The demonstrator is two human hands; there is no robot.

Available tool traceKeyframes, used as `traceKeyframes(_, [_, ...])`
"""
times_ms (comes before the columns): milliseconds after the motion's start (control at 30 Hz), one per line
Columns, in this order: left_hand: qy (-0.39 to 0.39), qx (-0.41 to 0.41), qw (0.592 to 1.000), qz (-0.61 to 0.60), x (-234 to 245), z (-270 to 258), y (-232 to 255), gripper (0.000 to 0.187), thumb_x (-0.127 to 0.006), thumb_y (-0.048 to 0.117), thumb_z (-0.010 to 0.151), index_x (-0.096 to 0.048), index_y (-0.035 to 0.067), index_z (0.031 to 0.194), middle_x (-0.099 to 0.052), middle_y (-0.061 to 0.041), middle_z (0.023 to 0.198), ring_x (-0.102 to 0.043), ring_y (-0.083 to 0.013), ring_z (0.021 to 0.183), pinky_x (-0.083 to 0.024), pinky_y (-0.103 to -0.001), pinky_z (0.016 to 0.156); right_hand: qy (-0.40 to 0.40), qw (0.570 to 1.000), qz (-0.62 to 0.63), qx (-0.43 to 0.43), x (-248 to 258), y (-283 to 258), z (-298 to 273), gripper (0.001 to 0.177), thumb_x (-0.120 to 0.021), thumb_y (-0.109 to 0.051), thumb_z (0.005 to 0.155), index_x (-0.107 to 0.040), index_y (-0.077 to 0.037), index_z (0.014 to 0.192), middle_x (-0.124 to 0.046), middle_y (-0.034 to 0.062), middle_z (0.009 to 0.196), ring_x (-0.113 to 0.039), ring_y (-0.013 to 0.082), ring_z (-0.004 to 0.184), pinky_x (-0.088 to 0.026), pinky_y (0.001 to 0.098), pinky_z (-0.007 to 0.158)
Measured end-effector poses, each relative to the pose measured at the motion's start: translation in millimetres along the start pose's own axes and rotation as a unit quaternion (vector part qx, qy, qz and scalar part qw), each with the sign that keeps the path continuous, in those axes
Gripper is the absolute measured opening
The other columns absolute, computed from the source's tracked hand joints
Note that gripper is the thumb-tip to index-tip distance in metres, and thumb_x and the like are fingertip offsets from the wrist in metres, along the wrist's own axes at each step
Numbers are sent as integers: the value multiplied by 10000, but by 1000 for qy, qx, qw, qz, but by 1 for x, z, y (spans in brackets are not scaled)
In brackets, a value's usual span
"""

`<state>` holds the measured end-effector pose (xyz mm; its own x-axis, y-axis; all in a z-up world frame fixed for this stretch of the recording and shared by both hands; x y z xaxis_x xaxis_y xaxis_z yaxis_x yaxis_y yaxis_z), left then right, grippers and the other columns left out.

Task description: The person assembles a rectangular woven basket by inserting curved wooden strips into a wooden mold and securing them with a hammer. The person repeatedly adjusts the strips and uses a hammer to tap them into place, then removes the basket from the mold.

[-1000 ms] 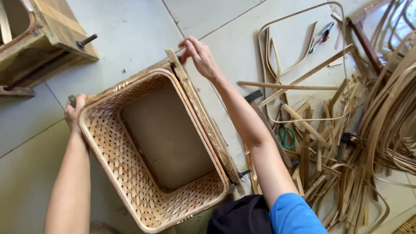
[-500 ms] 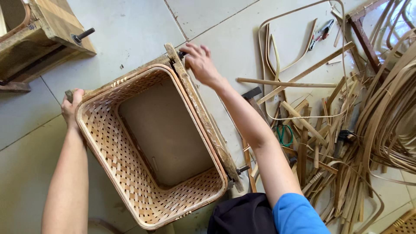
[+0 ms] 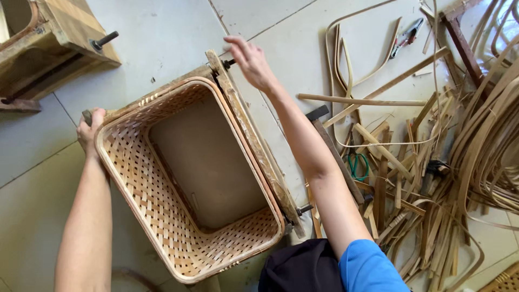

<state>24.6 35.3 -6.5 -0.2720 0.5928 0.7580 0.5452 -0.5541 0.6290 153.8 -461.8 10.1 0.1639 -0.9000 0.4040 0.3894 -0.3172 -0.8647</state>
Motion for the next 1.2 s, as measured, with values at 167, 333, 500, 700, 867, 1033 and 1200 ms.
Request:
traceKeyframes(167, [-10, 50, 999, 16, -4, 11, -5, 500, -627, 608, 850, -719, 178, 1088, -679, -21, 979, -623, -231, 1007, -463, -428, 842, 11, 996, 89, -30, 5, -5, 2, 403, -398, -335, 1126, -629, -72, 1325, -745, 90, 1041, -677, 190, 1056, -470, 378, 1024])
traceKeyframes(333, [-27, -16, 999, -38, -6, 17, -7, 452, -615, 626, 882, -696, 215, 1050, -650, 29, 901, -608, -165, 904, -478, -394, 834, 42, 972, 211, -93, -1, 3, 8, 357, -494, -319, 1143, -677, -77, 1331, -693, 71, 927, -650, 201, 900, -543, 341, 880])
traceKeyframes(500, [-35, 2, 998, -45, -12, 11, -14, 480, -628, 662, 887, -661, 213, 1054, -600, 21, 861, -580, -164, 826, -473, -397, 784, 42, 997, -20, 62, -5, 12, 2, 331, -450, -256, 1130, -659, -49, 1281, -800, 16, 929, -704, 126, 988, -285, 394, 1017])
traceKeyframes(700, [-20, -4, 999, -35, -10, 7, -15, 462, -611, 636, 882, -687, 222, 1072, -653, 34, 911, -604, -153, 882, -473, -386, 783, 18, 960, 273, -60, -10, 14, 0, 391, -550, -285, 1084, -645, 21, 1309, -776, 95, 1064, -738, 139, 1012, -582, 300, 944])
traceKeyframes(867, [-36, -14, 999, -38, -3, -1, 4, 535, -615, 613, 934, -704, 133, 1150, -666, -63, 1000, -622, -221, 972, -488, -421, 875, 32, 976, 203, 70, -3, -33, 15, 356, -546, -235, 1145, -583, 40, 1368, -660, 174, 1207, -602, 279, 1068, -497, 392, 926])
traceKeyframes(1033, [-12, 1, 998, -55, 10, -34, 46, 600, -617, 542, 827, -687, 190, 1308, -687, -35, 1196, -616, -211, 1101, -473, -402, 935, -139, 990, 10, 26, -10, -63, 38, 225, -627, -258, 1046, -702, -57, 1113, -767, 74, 1005, -723, 187, 911, -581, 357, 847])
traceKeyframes(1200, [-28, 11, 994, -101, 17, -56, 85, 634, -608, 548, 837, -670, 136, 1315, -688, -97, 1254, -634, -232, 1154, -493, -379, 995, -96, 995, 37, 2, -5, -65, 41, 228, -628, -289, 1057, -705, -84, 1123, -778, 90, 1053, -728, 211, 966, -593, 356, 868])
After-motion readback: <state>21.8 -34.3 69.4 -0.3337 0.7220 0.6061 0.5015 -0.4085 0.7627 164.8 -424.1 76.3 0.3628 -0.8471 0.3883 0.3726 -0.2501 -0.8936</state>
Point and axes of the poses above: each hand's wrist, its own z-axis towards the middle knuckle, its own x-axis out of the back of the hand, y = z × x, the point moved 3 cm from there along z, towards the middle knuckle
